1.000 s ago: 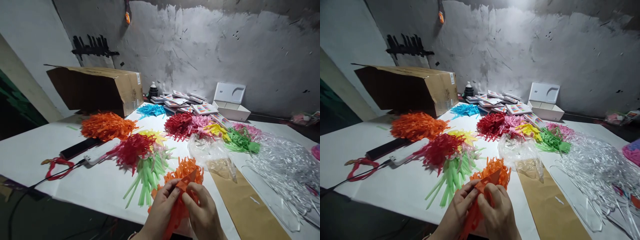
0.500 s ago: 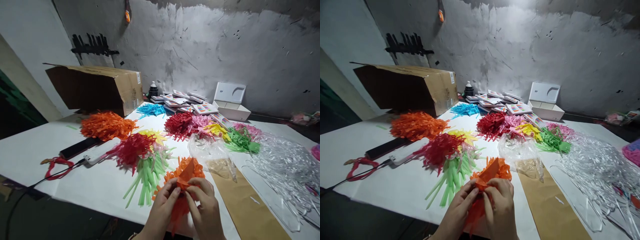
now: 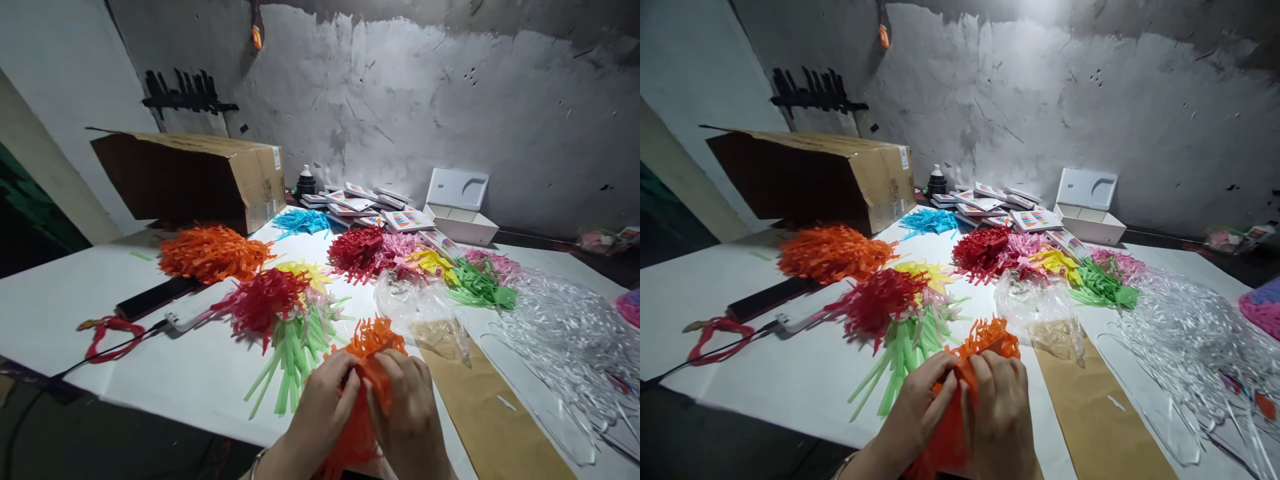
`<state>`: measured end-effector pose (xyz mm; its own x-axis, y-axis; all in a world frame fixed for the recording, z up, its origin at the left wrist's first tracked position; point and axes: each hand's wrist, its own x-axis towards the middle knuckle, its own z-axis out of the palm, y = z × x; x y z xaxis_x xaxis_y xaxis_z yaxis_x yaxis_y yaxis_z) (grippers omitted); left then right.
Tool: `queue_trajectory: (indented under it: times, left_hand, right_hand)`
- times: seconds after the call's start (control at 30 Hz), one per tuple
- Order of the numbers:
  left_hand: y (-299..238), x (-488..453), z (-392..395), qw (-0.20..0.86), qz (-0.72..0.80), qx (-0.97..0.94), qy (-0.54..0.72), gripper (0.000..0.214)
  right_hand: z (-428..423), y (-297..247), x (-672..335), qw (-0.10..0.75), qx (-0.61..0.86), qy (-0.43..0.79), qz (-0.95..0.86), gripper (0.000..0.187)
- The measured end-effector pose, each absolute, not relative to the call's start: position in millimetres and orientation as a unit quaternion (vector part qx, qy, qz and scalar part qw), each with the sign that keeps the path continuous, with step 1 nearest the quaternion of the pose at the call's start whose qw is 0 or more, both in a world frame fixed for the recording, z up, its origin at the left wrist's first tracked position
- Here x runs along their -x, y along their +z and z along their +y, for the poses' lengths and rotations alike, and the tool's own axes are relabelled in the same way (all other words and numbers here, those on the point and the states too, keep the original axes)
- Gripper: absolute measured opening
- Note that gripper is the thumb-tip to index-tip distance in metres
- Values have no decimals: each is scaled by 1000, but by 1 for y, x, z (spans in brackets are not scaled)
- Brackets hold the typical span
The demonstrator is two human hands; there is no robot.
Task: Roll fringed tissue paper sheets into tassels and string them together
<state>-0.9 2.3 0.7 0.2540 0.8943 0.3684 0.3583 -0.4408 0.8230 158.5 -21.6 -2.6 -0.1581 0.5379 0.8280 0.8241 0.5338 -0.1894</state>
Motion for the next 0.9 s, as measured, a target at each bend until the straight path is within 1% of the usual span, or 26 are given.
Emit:
queue_trajectory:
  times: [0.03,0.07,0.13,0.17,0.23,0.33,0.4,0.47,0.57,0.67,0.73,0.8,0.83,0.9]
  left_hand:
    - [0,1,2,284,425,-745,428,21]
    - [-1,1,3,260,420,-761,421,21]
    - [-2,2,5,210,403,-791,411,20]
    - [-3,4,7,190,388,-805,406,19]
    - [-2,8,12,163,352,-829,403,23]
    - [1,13,18,147,308,-853,395,42]
    - [4,15,21,133,290,-866,385,47]
    - [7,16,24,106,274,-879,376,43]
    - [13,16,26,90,262,-876,394,33]
    - [22,17,25,131,257,-834,470,27]
    - [31,17,24,179,283,-779,530,21]
    - [39,18,26,248,349,-689,585,13]
    - [43,20,30,292,382,-628,611,13]
    - [52,27,47,373,421,-506,654,29]
  right_hand:
    - [-22,-4,-159,427,451,-180,-763,35]
    - [-21,-6,-160,406,447,-193,-773,39]
    - [-20,-5,-163,399,453,-173,-778,33]
    - [-19,-2,-165,407,464,-133,-775,29]
    - [-16,6,-170,413,499,-5,-762,26]
    - [-12,22,-177,391,544,174,-722,28]
    - [-10,31,-181,381,554,235,-702,30]
    - [-9,36,-183,378,547,265,-698,30]
    - [-10,38,-185,389,534,251,-708,28]
    - [-10,36,-189,426,543,165,-705,27]
    - [-9,34,-195,461,550,109,-688,28]
    - [-4,31,-206,496,563,69,-657,29]
    - [-1,29,-213,514,579,61,-630,29]
    - [5,24,-230,545,625,63,-555,31]
